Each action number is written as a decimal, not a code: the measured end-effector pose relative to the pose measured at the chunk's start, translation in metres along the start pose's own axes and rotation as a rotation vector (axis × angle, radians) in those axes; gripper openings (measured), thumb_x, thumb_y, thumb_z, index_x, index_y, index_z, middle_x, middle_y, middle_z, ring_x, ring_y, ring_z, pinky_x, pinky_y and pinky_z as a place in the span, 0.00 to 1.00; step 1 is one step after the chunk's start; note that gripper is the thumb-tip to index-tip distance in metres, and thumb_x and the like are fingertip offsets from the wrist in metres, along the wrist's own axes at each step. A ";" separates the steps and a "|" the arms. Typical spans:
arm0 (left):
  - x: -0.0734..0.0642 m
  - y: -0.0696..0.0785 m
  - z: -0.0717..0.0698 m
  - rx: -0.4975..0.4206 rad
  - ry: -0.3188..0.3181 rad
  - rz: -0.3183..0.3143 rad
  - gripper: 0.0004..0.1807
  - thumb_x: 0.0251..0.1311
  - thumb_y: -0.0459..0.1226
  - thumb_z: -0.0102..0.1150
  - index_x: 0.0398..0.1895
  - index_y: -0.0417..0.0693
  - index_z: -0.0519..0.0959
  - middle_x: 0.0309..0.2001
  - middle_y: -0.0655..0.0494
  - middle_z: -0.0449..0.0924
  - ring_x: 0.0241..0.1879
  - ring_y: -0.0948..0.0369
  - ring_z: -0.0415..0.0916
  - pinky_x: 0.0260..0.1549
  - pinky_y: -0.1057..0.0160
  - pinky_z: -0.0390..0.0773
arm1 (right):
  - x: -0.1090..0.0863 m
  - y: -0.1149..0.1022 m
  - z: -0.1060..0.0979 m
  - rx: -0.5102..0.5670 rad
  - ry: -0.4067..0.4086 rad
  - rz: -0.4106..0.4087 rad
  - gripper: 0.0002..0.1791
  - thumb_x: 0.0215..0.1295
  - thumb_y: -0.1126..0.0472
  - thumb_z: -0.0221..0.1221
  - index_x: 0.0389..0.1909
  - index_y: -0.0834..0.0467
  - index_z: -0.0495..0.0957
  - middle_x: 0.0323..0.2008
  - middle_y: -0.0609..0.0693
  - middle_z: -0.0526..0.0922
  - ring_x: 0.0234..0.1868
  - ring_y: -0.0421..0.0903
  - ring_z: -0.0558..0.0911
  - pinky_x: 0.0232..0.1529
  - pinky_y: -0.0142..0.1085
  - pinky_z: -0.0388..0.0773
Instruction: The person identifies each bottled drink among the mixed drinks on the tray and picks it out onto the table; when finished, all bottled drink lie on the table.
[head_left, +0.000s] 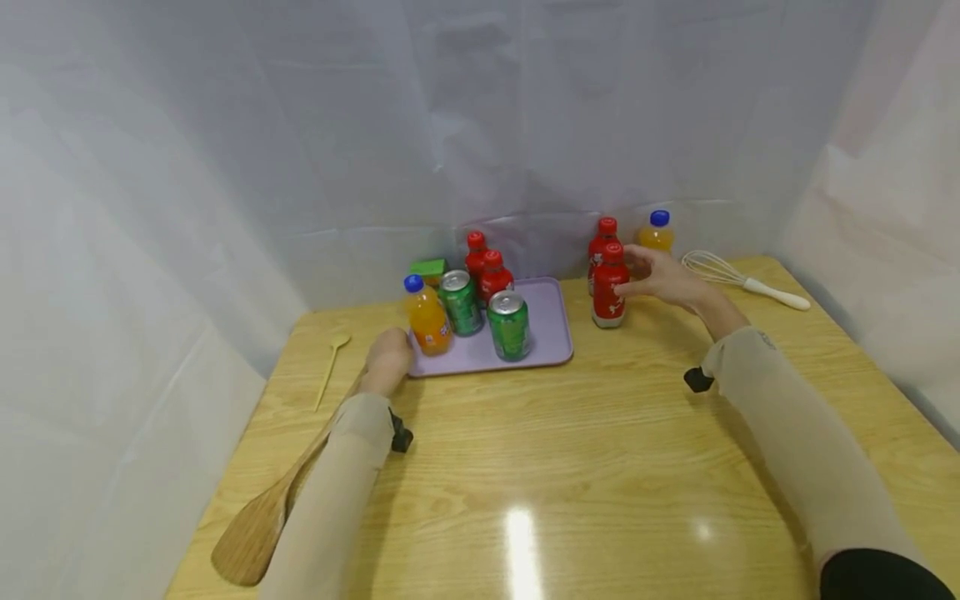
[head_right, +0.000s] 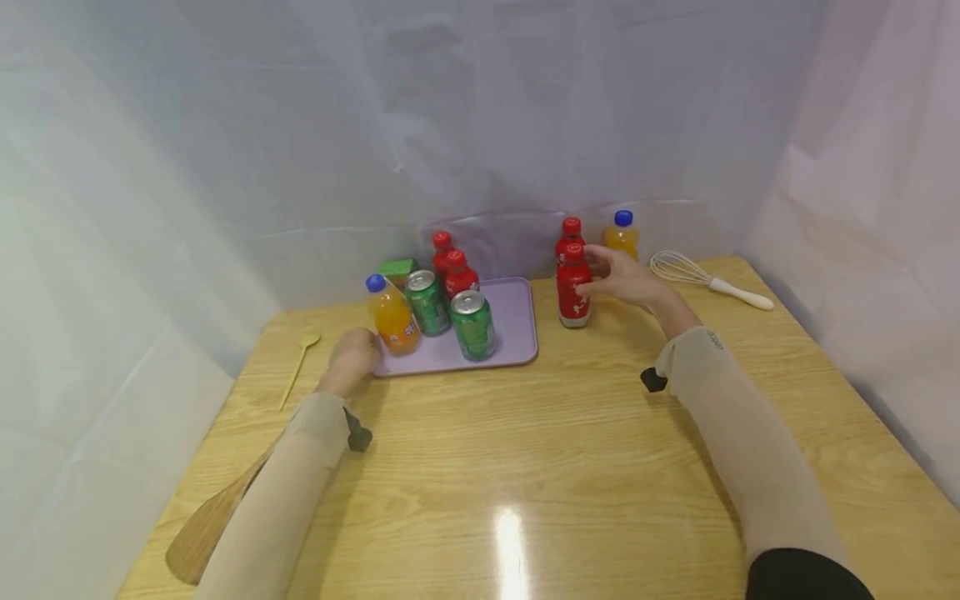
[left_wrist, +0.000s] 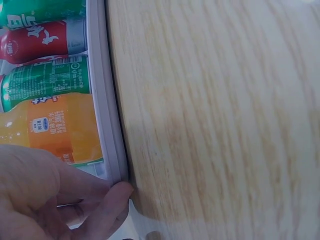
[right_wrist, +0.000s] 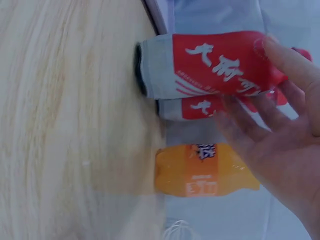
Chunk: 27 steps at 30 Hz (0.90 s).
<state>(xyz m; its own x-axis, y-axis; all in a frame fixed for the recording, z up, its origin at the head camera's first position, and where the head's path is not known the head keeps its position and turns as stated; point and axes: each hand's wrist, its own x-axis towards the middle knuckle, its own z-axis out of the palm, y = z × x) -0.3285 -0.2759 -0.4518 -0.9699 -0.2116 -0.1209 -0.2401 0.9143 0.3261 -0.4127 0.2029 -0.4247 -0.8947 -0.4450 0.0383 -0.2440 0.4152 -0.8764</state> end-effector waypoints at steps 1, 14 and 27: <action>0.000 0.000 0.000 0.002 0.000 0.001 0.14 0.72 0.32 0.48 0.49 0.34 0.82 0.53 0.36 0.84 0.53 0.43 0.82 0.59 0.44 0.82 | -0.001 -0.002 0.001 -0.007 0.023 -0.003 0.42 0.71 0.58 0.68 0.81 0.56 0.59 0.78 0.62 0.66 0.79 0.64 0.65 0.77 0.61 0.66; -0.002 0.002 -0.002 0.010 -0.004 0.009 0.15 0.72 0.31 0.47 0.52 0.32 0.81 0.55 0.35 0.84 0.55 0.43 0.82 0.60 0.44 0.82 | 0.008 -0.068 0.031 -0.103 0.498 -0.386 0.35 0.72 0.60 0.66 0.77 0.60 0.67 0.74 0.62 0.71 0.75 0.60 0.71 0.77 0.58 0.69; -0.004 -0.002 -0.003 -0.001 -0.012 -0.008 0.14 0.71 0.31 0.49 0.52 0.33 0.81 0.55 0.34 0.83 0.56 0.41 0.81 0.61 0.42 0.81 | 0.061 -0.081 0.079 -0.216 0.294 -0.425 0.49 0.70 0.58 0.69 0.85 0.55 0.51 0.84 0.55 0.57 0.76 0.63 0.69 0.78 0.56 0.68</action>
<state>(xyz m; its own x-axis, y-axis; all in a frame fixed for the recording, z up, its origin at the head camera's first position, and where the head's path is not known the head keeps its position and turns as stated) -0.3243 -0.2781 -0.4498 -0.9673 -0.2147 -0.1351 -0.2481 0.9122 0.3261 -0.4181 0.0788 -0.3892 -0.7601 -0.3815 0.5260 -0.6493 0.4142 -0.6378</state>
